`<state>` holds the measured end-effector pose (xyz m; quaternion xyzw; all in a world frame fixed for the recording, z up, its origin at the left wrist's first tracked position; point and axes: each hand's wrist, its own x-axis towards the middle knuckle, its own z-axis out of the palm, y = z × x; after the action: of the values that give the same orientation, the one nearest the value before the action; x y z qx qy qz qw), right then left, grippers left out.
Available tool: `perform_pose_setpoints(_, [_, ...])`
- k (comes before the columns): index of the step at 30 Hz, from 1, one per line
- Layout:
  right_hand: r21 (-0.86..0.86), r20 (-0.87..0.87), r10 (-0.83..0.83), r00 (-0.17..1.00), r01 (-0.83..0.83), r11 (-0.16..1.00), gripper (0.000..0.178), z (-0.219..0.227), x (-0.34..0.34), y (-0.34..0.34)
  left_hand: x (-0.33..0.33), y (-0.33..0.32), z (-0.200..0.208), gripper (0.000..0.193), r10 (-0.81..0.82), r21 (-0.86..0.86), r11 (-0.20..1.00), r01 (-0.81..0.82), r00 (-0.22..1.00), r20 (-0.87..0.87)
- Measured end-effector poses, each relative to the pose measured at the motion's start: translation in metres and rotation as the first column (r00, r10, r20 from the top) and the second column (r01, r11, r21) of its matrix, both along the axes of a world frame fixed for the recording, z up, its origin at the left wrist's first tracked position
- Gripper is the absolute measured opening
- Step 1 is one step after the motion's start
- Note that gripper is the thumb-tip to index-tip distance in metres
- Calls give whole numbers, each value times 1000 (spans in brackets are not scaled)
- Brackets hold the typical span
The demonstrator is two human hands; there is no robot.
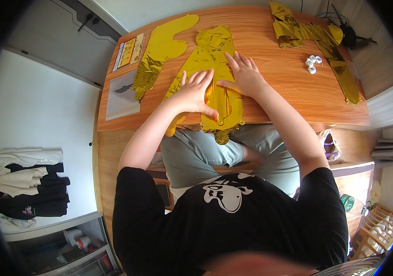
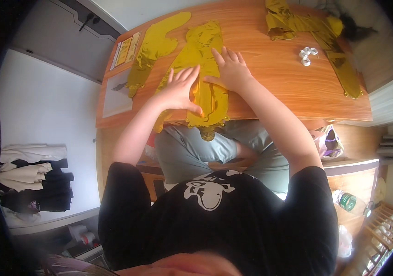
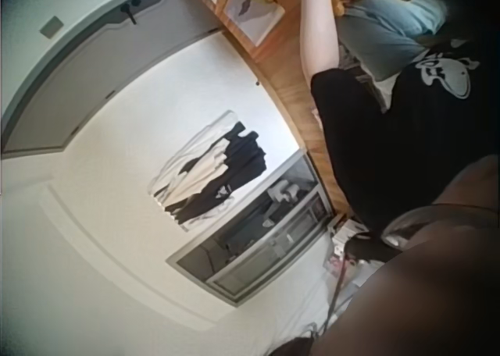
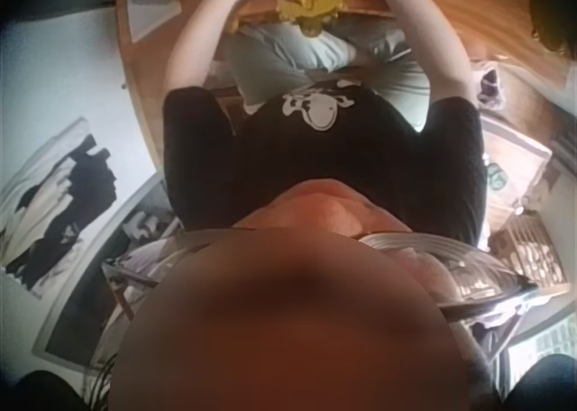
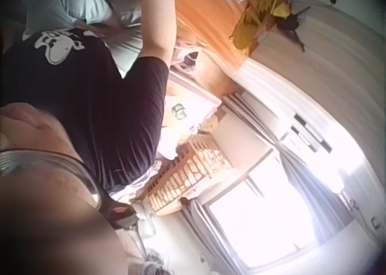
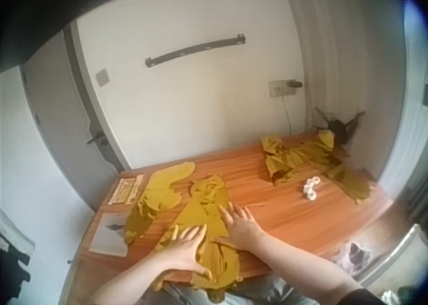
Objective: The person flattens a deflated foil balloon on a desk and folds it into a compact square by hand.
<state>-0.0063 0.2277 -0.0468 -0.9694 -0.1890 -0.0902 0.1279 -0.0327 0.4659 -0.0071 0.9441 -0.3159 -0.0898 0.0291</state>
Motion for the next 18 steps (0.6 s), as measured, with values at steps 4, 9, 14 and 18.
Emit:
perform_pose_setpoints(4, [-7,12,13,1000,-13,1000,111,2,-1,5,4,29,-10,129,23,-627,776,-67,997,-79])
perform_pose_setpoints(9, [-16,37,-2,999,2,1000,111,-2,-2,0,-62,59,17,53,463,-732,582,-354,884,-59])
perform_pose_setpoints(14, [0,50,6,999,-6,1000,109,0,-4,1,-127,89,11,61,868,-201,394,-897,435,-238])
perform_pose_setpoints(18, [-10,47,-9,999,10,1000,109,1,-4,3,-130,106,-17,64,745,-361,306,-881,458,-486])
